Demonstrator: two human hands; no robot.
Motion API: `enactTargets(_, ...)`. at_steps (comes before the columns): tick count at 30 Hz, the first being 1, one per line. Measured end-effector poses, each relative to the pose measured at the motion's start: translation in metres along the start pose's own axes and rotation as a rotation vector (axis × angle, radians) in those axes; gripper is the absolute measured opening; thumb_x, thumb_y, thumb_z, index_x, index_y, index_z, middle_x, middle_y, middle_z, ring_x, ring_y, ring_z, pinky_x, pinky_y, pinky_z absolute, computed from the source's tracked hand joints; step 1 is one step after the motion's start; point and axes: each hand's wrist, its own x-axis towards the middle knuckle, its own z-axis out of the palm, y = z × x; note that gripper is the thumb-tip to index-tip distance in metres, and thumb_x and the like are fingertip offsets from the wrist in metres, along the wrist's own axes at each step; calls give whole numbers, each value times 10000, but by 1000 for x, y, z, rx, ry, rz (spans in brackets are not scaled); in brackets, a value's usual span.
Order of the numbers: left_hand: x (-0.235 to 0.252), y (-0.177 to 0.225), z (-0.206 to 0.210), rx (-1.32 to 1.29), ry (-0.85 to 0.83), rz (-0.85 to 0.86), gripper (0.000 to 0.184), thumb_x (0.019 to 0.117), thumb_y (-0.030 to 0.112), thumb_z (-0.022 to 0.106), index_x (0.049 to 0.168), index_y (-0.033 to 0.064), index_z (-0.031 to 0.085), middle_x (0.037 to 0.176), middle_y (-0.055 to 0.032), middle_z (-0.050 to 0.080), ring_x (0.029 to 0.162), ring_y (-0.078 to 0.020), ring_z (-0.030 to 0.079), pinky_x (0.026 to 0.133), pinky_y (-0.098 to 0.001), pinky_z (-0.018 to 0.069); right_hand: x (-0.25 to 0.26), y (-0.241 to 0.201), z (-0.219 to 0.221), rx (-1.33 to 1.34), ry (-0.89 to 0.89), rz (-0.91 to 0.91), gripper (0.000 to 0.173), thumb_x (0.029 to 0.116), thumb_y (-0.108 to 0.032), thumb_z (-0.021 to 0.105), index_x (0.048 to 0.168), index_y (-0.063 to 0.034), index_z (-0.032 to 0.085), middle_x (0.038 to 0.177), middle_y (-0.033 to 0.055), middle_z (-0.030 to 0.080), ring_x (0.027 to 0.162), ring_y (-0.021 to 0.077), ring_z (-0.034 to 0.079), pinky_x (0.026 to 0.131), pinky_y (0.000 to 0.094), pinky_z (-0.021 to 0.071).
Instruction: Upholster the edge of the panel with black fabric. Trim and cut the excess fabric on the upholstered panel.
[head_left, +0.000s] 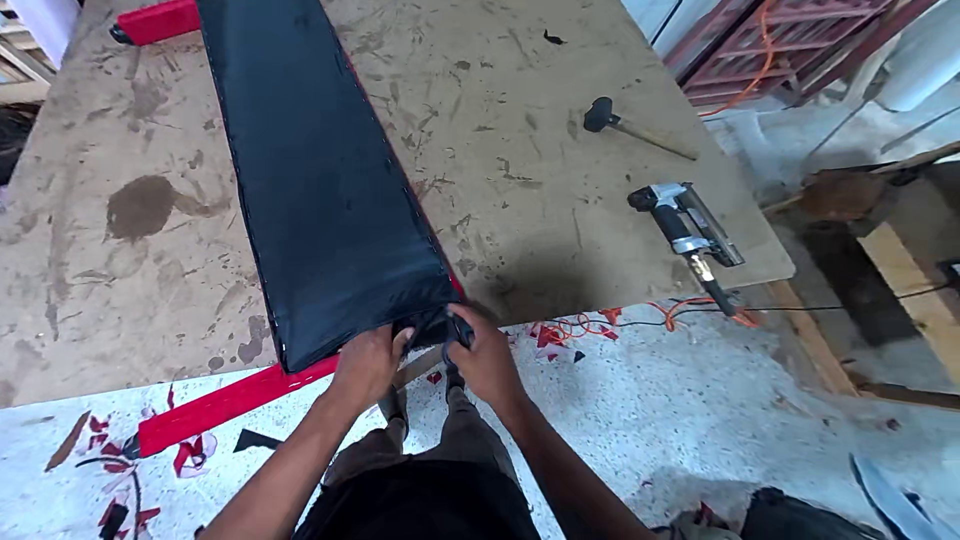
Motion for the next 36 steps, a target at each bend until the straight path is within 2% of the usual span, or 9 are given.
enactTargets(5,-40,24,17,-105,39,233,819,1014,674,387,1544,53,447,1648,-134,359,1559,-288,261,1284,-529,188,-6,12,-23,102,-65,-22,590,890,-196,682,1463,-227,544,1185,82,702,880,198,722,759,448,631)
enactTargets(9,52,41,16,-59,-126,79,700,1053,638,313,1372,92,612,1298,-176,669,1245,-354,627,1044,-619,482,-46,28,-89,143,-197,-66,595,847,-139,685,1429,-204,584,1201,21,699,762,165,704,606,397,622)
enactTargets(15,99,19,7,-80,-251,25,392,1072,300,500,1340,53,645,1365,-201,629,1316,-342,567,1118,-571,415,-17,24,-84,25,-243,-186,564,869,-120,644,1427,-194,614,1241,42,678,789,122,669,681,348,595)
enactTargets(20,32,10,4,-87,-63,-135,581,1072,556,363,1334,117,640,1275,-152,680,1243,-322,628,1064,-587,480,34,12,-53,-17,-227,-135,496,922,-186,649,1416,-220,634,1262,59,687,976,155,704,855,388,611)
enactTargets(23,-33,31,11,-205,151,33,657,1061,565,383,1529,118,496,1577,-77,480,1509,-245,370,1266,-515,261,38,10,-53,33,-226,-128,498,915,-197,660,1412,-213,629,1249,63,678,909,162,709,767,391,628)
enactTargets(26,-15,64,23,-170,76,85,766,1032,656,365,1564,110,440,1625,-71,418,1544,-240,306,1286,-530,184,15,22,-95,55,-322,-231,531,894,-154,675,1419,-202,615,1227,28,700,866,141,710,712,378,630)
enactTargets(30,50,67,20,-126,-31,-114,810,979,765,328,1286,98,670,1270,-168,683,1248,-357,618,1054,-630,461,9,71,-178,19,-270,-244,550,860,-78,679,1400,-48,580,1200,109,703,963,207,715,809,439,627)
enactTargets(33,66,57,5,-167,-149,-272,913,899,877,280,1241,145,705,1254,-178,691,1229,-392,626,987,-712,468,49,120,-202,-12,-20,-221,548,895,-112,669,1411,17,538,1245,186,656,1018,226,684,851,441,599)
enactTargets(36,29,35,7,-341,98,-305,709,966,772,371,1199,203,724,1196,-72,726,1208,-269,648,1061,-614,474,104,160,-211,-94,105,-284,570,933,-256,676,1443,-40,540,1348,194,619,1172,244,642,977,446,556)
